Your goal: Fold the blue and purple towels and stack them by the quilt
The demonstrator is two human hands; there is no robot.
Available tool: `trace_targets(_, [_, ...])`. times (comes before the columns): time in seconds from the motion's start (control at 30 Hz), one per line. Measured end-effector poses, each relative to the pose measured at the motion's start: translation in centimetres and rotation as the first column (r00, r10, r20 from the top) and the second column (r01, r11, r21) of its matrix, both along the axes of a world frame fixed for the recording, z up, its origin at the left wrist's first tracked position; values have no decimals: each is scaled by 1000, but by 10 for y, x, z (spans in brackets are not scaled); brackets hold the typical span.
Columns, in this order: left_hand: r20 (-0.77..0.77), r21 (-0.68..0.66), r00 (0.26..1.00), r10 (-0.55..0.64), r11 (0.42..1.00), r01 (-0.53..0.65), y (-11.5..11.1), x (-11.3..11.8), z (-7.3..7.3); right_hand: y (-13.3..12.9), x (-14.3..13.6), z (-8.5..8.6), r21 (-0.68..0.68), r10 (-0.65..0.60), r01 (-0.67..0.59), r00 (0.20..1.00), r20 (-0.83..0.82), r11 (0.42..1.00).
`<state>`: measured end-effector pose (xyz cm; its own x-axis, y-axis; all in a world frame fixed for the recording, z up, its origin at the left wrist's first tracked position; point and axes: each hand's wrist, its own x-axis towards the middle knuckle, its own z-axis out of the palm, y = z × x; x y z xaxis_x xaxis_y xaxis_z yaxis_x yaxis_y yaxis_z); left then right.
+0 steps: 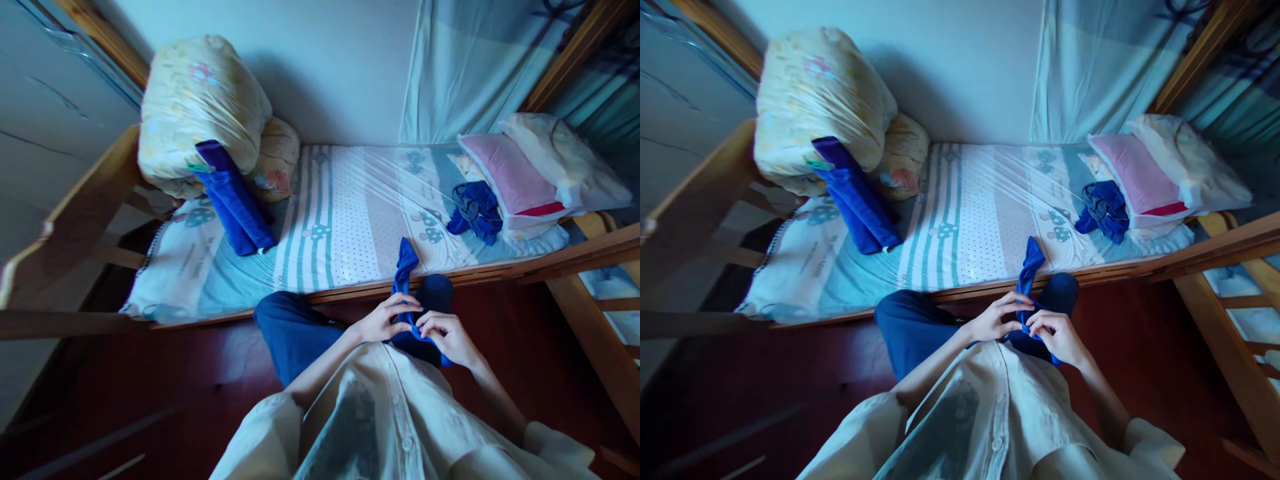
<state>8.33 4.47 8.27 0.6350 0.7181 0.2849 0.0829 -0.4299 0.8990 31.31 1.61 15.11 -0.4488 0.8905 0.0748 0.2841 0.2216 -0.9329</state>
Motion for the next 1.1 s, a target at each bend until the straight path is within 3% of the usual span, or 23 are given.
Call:
trace_targets(0.13, [-35, 51, 992, -124, 991, 125, 9, 15, 9, -9, 8, 4, 21, -57, 57, 998, 3, 998])
trace_targets(0.27, [-189, 117, 971, -144, 979, 168, 17, 15, -11, -13, 21, 14, 22, -57, 57, 998, -14, 998])
trace_targets(0.33, [-248, 95, 966, -68, 991, 94, 22, 9, -31, -14, 25, 20, 22, -68, 69, 997, -31, 997])
trace_targets(0.47, [-308, 13, 932, 192, 980, -198, 34, -16, -69, -14, 33, 31, 11, -72, 72, 997, -31, 997])
trace_targets(0.53, [-333, -7, 896, 294, 949, -314, 38, -34, -80, -13, 39, 34, 4, -105, 105, 994, -7, 994])
trace_targets(0.63, [-400, -8, 838, 372, 913, -409, 40, -65, -86, -9, 51, 38, 39, -249, 249, 969, 5, 968])
trace_targets(0.77, [-495, -3, 753, 434, 865, -501, 33, -107, -82, -3, 70, 39, 135, -463, 463, 886, -31, 876])
trace_targets(0.87, [-497, -15, 715, 492, 819, -573, 23, -125, -70, -3, 74, 35, 74, -466, 462, 883, 52, 884])
trace_targets(1.0, [-442, -11, 773, 455, 859, -512, 9, -104, -34, -10, 38, 14, -44, -279, 289, 946, 164, 956])
trace_targets(1.1, [-405, 41, 808, 428, 892, -451, -2, -68, 4, -14, -17, -7, 18, -135, 134, 973, 187, 991])
